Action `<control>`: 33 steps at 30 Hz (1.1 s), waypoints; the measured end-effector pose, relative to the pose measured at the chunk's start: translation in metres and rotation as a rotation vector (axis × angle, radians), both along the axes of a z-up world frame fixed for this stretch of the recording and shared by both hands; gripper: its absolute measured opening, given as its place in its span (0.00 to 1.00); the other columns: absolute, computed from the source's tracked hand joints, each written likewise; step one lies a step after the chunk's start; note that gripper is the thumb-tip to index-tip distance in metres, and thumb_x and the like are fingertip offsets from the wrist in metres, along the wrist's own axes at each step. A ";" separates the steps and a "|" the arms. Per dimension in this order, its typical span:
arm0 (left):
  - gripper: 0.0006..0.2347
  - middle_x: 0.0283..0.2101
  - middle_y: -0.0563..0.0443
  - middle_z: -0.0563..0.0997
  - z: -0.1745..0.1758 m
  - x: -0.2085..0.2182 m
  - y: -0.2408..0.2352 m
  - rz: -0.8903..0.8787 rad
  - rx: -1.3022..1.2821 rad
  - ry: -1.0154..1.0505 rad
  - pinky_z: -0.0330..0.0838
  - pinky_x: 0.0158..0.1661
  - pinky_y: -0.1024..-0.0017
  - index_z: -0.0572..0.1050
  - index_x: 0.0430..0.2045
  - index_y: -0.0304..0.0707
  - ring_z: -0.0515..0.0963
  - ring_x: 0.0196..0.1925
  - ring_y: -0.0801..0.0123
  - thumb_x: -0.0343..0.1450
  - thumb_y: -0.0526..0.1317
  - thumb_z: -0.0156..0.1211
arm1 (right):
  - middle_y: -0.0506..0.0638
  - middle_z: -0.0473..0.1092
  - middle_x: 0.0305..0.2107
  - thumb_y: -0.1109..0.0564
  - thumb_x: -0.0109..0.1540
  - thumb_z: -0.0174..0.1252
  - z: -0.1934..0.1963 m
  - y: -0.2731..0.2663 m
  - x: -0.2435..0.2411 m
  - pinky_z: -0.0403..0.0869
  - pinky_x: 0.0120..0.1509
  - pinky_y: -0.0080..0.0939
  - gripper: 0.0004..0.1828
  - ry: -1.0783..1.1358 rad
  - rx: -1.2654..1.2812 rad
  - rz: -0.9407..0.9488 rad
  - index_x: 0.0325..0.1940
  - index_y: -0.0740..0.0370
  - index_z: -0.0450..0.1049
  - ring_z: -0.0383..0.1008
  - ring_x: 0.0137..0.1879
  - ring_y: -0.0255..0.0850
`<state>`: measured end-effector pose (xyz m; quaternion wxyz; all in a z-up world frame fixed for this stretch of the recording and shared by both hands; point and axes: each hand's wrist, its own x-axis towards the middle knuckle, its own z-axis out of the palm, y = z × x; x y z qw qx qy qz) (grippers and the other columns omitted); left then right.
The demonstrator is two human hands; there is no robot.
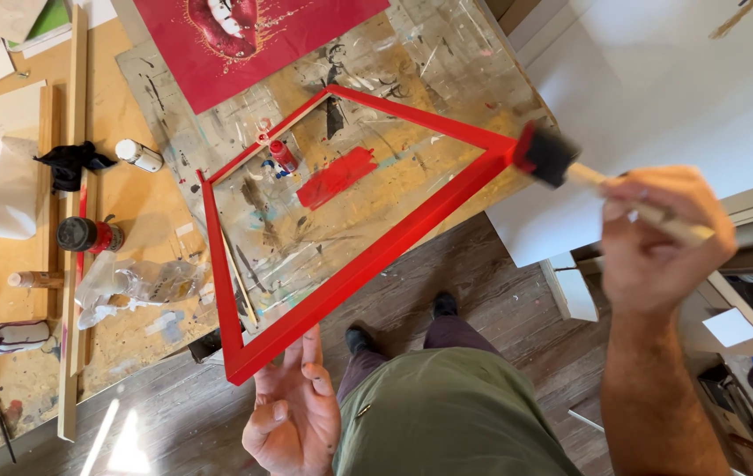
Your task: Painting a wooden frame with red paint using a foam brush
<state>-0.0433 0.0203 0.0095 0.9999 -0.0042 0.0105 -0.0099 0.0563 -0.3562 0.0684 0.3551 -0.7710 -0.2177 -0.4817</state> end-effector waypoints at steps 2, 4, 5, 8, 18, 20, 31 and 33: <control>0.29 0.74 0.28 0.56 0.004 0.000 -0.001 -0.004 -0.010 0.006 0.73 0.60 0.62 0.67 0.65 0.34 0.52 0.76 0.35 0.66 0.20 0.55 | 0.69 0.73 0.37 0.82 0.63 0.55 0.007 0.017 -0.008 0.70 0.42 0.48 0.13 0.094 0.053 -0.028 0.48 0.77 0.65 0.74 0.39 0.54; 0.29 0.74 0.31 0.56 0.005 0.000 -0.001 -0.008 -0.018 0.014 0.73 0.60 0.61 0.68 0.65 0.35 0.52 0.76 0.37 0.65 0.20 0.54 | 0.67 0.74 0.34 0.77 0.63 0.58 0.008 0.021 -0.009 0.71 0.45 0.50 0.05 0.190 0.106 -0.057 0.42 0.80 0.72 0.74 0.36 0.53; 0.29 0.73 0.30 0.57 0.004 0.000 -0.001 -0.005 -0.012 0.014 0.73 0.59 0.62 0.68 0.65 0.36 0.51 0.77 0.37 0.65 0.20 0.55 | 0.71 0.71 0.39 0.82 0.65 0.56 0.004 0.016 -0.005 0.73 0.44 0.47 0.13 0.152 0.095 -0.029 0.49 0.79 0.64 0.74 0.41 0.55; 0.29 0.73 0.30 0.58 0.000 -0.001 -0.001 0.001 0.003 0.016 0.73 0.58 0.63 0.69 0.64 0.37 0.49 0.78 0.37 0.65 0.21 0.56 | 0.71 0.71 0.41 0.81 0.67 0.57 0.006 0.012 -0.009 0.73 0.48 0.48 0.12 0.159 0.136 -0.102 0.50 0.79 0.65 0.73 0.46 0.57; 0.29 0.72 0.28 0.59 -0.003 -0.002 0.000 0.000 0.028 0.015 0.72 0.58 0.65 0.68 0.65 0.36 0.51 0.77 0.36 0.65 0.21 0.55 | 0.64 0.71 0.34 0.81 0.69 0.61 0.003 0.001 -0.012 0.65 0.32 0.47 0.05 0.026 -0.199 -0.326 0.46 0.80 0.75 0.64 0.32 0.48; 0.30 0.73 0.29 0.57 0.001 -0.001 -0.001 -0.014 0.010 -0.001 0.72 0.60 0.63 0.67 0.66 0.35 0.52 0.77 0.36 0.66 0.21 0.54 | 0.59 0.74 0.29 0.74 0.63 0.57 0.003 0.031 -0.018 0.68 0.29 0.44 0.07 0.062 -0.271 -0.231 0.43 0.74 0.79 0.67 0.28 0.44; 0.29 0.73 0.27 0.59 -0.005 0.000 -0.002 0.012 0.062 0.015 0.72 0.59 0.64 0.68 0.65 0.32 0.52 0.77 0.34 0.65 0.22 0.56 | 0.67 0.73 0.42 0.81 0.67 0.50 0.003 0.030 -0.018 0.78 0.46 0.42 0.09 0.278 0.277 0.016 0.47 0.78 0.70 0.76 0.44 0.50; 0.28 0.72 0.27 0.59 -0.004 -0.002 -0.003 -0.017 0.055 -0.014 0.71 0.61 0.64 0.67 0.65 0.30 0.56 0.75 0.35 0.67 0.22 0.59 | 0.69 0.69 0.36 0.77 0.73 0.57 0.013 0.029 -0.020 0.68 0.41 0.55 0.16 0.057 -0.144 -0.241 0.55 0.78 0.55 0.69 0.39 0.56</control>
